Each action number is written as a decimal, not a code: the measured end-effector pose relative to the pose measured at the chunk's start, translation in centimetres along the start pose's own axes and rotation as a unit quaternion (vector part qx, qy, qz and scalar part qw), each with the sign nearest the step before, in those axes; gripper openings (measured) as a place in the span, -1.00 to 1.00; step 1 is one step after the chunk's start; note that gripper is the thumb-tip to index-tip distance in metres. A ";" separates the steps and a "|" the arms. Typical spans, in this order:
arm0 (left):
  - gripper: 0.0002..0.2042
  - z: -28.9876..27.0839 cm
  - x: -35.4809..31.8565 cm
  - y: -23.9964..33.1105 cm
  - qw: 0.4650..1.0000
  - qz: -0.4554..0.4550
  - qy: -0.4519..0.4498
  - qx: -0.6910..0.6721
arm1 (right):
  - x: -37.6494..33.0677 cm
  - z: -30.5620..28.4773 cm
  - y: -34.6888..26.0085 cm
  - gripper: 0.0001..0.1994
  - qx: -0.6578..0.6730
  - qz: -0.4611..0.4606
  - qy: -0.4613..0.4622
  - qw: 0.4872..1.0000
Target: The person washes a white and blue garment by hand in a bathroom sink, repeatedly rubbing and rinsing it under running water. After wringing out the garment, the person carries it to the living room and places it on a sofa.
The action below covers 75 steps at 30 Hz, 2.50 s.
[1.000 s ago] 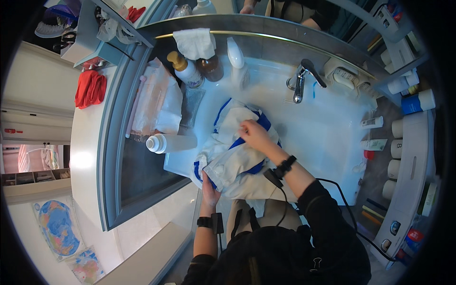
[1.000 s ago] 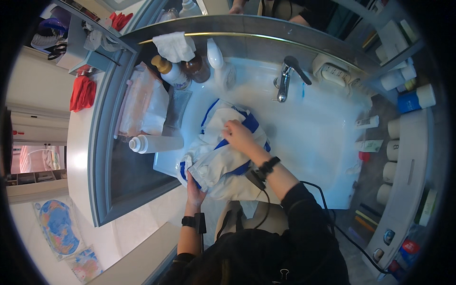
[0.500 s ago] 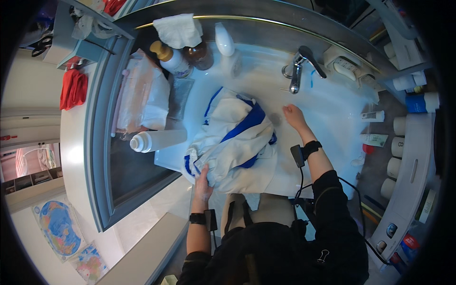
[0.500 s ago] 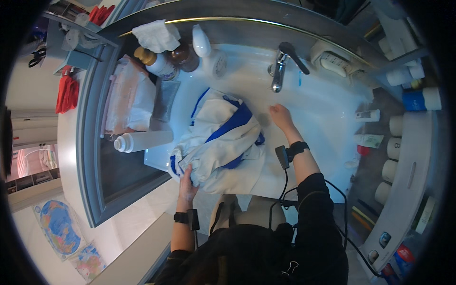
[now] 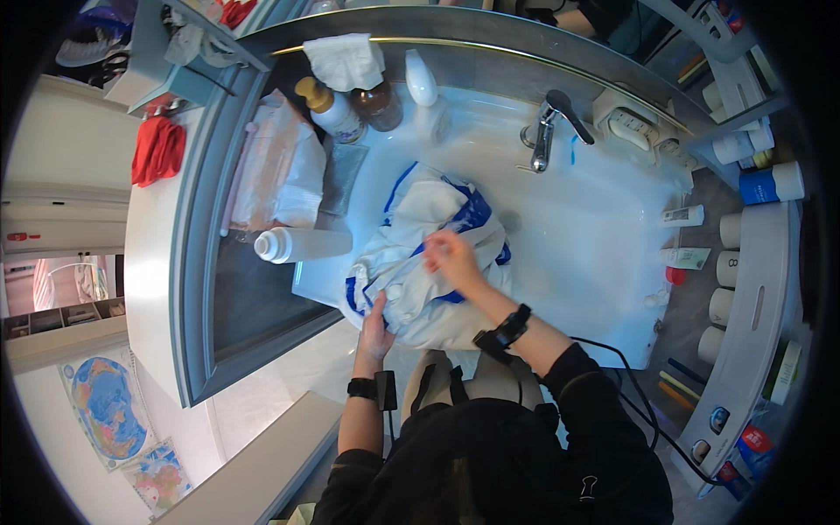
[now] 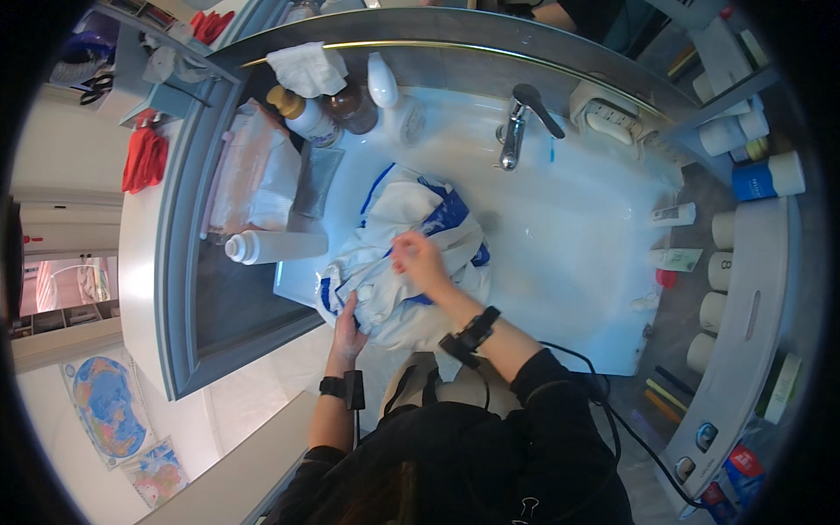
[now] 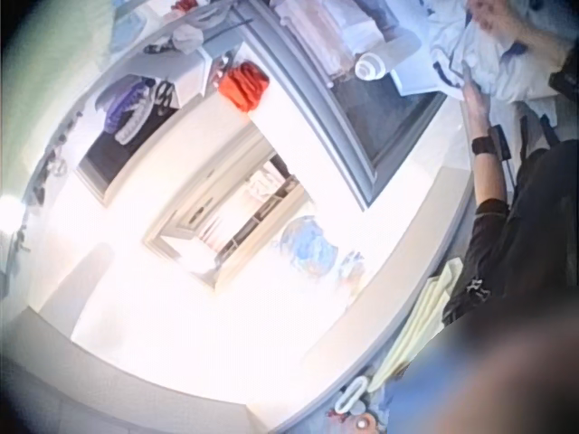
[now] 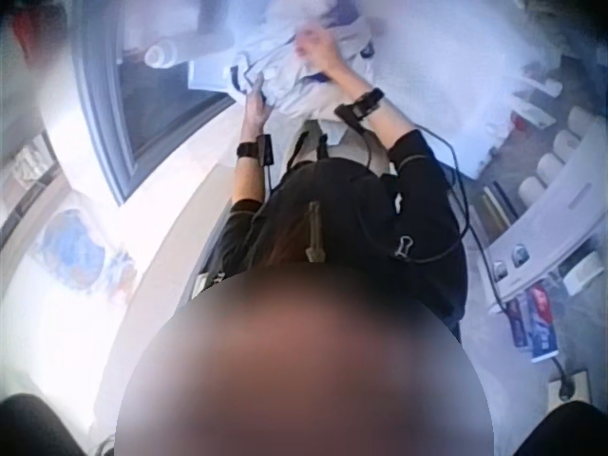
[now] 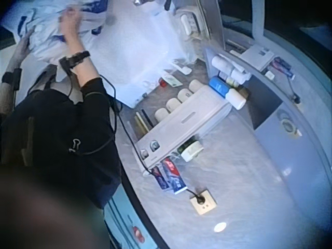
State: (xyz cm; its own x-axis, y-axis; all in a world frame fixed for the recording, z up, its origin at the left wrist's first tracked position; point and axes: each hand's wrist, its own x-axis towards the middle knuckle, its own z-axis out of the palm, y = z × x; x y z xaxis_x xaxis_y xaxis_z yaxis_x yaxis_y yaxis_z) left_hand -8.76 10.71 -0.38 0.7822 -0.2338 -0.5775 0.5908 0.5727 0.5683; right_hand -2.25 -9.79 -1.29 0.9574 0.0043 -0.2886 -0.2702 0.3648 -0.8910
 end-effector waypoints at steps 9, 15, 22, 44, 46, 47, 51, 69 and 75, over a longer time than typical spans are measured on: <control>-0.56 0.0 0.3 0.9 0.987 -0.055 -0.039 -0.145 | -7.0 9.0 0.7 -0.59 -0.422 -0.365 -0.083 0.826; -0.54 1.9 -0.8 1.2 0.985 -0.046 -0.064 -0.153 | -5.8 9.3 -0.2 -0.55 -0.475 -0.284 -0.049 0.831; -0.55 2.2 -0.4 1.3 0.968 -0.010 -0.144 -0.203 | -8.4 9.2 -0.4 -0.57 -0.428 -0.323 -0.083 0.840; -0.56 3.3 1.4 0.3 0.994 0.066 -0.038 0.082 | -4.9 2.8 -2.4 -0.84 -0.353 -0.286 -0.038 0.890; -0.62 3.6 2.1 -0.3 0.998 0.022 -0.052 -0.012 | -5.8 5.5 -1.5 -0.83 -0.410 -0.330 -0.074 0.847; -0.64 3.9 2.3 -0.6 0.991 -0.014 -0.106 -0.079 | -5.2 6.0 -1.3 -0.83 -0.407 -0.331 -0.073 0.848; -0.68 4.9 1.4 -0.8 0.995 -0.002 0.005 -0.104 | -2.0 7.1 -0.5 -0.73 -0.456 -0.250 -0.024 0.854; -0.55 4.7 1.0 0.3 0.992 0.003 -0.005 -0.124 | -3.4 6.8 -0.1 -0.73 -0.439 -0.215 -0.100 0.867; -0.53 5.2 0.3 1.2 0.984 -0.106 0.031 -0.137 | -0.9 5.0 0.7 -0.79 -0.478 -0.191 0.008 0.857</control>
State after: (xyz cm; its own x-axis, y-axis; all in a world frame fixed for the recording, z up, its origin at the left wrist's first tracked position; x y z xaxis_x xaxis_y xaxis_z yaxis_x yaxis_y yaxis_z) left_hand -6.74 7.26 3.15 0.6281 -0.3280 -0.7057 0.6577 0.7085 0.2560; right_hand -2.78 -4.90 0.12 0.9952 0.0382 0.0904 0.0954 -0.5935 -0.7992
